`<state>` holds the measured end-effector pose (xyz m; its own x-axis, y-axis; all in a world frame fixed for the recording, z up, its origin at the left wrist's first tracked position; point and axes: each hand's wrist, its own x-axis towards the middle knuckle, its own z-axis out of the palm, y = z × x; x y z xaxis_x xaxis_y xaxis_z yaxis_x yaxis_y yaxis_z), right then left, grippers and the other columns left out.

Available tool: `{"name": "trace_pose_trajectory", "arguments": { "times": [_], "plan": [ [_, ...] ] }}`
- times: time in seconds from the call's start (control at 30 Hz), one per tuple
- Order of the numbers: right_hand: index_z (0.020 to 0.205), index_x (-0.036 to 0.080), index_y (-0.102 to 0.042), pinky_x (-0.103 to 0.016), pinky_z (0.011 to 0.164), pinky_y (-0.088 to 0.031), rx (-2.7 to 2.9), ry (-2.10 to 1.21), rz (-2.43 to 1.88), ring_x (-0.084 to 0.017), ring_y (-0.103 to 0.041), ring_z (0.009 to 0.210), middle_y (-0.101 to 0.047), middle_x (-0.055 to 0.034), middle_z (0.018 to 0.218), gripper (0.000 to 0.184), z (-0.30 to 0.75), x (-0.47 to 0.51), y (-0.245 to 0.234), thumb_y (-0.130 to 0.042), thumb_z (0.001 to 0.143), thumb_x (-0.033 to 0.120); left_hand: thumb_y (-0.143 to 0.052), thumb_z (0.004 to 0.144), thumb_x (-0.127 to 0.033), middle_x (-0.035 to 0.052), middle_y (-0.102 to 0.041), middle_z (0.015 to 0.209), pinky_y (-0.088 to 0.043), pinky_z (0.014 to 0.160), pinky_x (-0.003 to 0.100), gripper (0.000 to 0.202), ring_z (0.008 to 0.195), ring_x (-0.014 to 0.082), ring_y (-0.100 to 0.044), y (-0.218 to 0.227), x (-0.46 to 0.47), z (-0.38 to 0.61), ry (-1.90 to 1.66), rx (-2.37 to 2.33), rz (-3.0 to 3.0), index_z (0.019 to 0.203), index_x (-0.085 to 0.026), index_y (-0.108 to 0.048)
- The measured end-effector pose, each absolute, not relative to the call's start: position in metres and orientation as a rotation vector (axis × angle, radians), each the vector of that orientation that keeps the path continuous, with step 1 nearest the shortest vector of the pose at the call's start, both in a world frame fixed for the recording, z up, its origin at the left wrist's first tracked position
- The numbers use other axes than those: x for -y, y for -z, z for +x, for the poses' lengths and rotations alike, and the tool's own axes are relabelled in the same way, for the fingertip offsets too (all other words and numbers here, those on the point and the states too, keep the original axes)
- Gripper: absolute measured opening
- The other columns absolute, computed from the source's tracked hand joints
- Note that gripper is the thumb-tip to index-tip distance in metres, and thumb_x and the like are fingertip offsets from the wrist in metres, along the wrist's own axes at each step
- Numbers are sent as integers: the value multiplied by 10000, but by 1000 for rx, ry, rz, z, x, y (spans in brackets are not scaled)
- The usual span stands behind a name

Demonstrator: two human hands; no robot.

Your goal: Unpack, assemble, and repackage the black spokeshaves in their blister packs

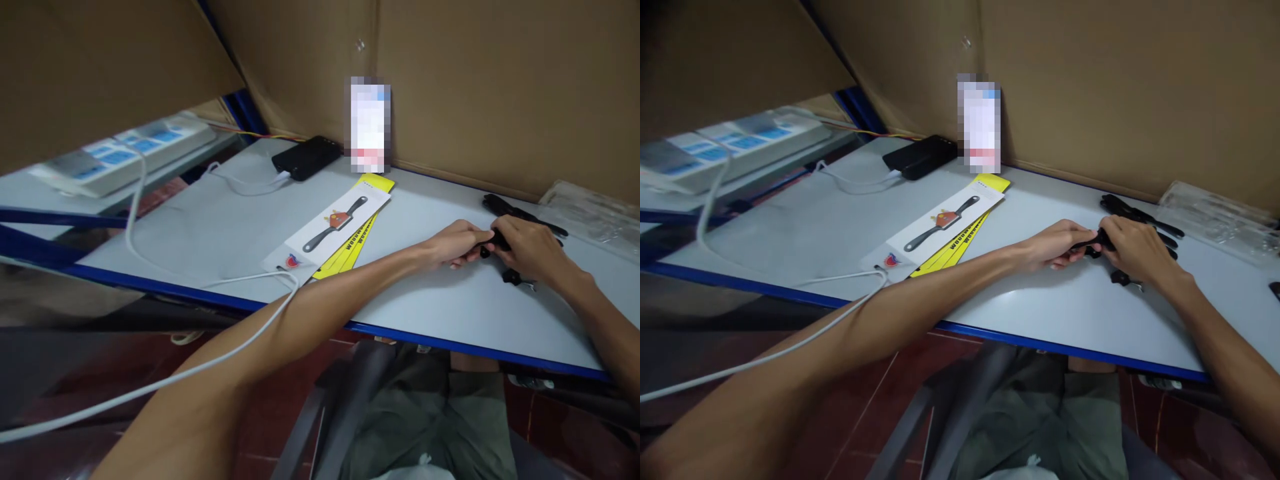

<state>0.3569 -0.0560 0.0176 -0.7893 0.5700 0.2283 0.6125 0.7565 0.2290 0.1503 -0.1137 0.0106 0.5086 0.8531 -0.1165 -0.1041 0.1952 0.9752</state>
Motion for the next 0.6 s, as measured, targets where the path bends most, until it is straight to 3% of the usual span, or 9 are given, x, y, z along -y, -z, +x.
{"name": "trace_pose_trajectory", "arguments": {
  "times": [0.27,0.43,0.6],
  "plan": [
    [1016,201,-578,-361,691,-387,2839,525,-1040,-292,-606,862,-675,-146,939,172,358,60,-21,-518,882,291,-475,963,-191,-69,-364,491,-221,398,227,211,393,73,-316,-9,114,154,-792,-835,1256,772,-172,-561],
    [1020,170,-580,-345,696,-359,2779,639,-1209,-266,-604,849,-694,-179,961,169,367,57,-22,-552,906,291,-420,997,-425,-41,-426,509,-272,447,252,345,421,102,-375,-3,113,155,-848,-903,1354,766,-200,-543],
    [1065,171,-577,-334,677,-342,2609,652,-1403,-256,-616,838,-710,-181,935,199,380,48,-25,-534,934,314,-436,975,-519,18,-523,644,-336,608,286,437,634,159,-499,1,114,159,-1086,-1058,1653,660,-219,-473]
  ]
}}
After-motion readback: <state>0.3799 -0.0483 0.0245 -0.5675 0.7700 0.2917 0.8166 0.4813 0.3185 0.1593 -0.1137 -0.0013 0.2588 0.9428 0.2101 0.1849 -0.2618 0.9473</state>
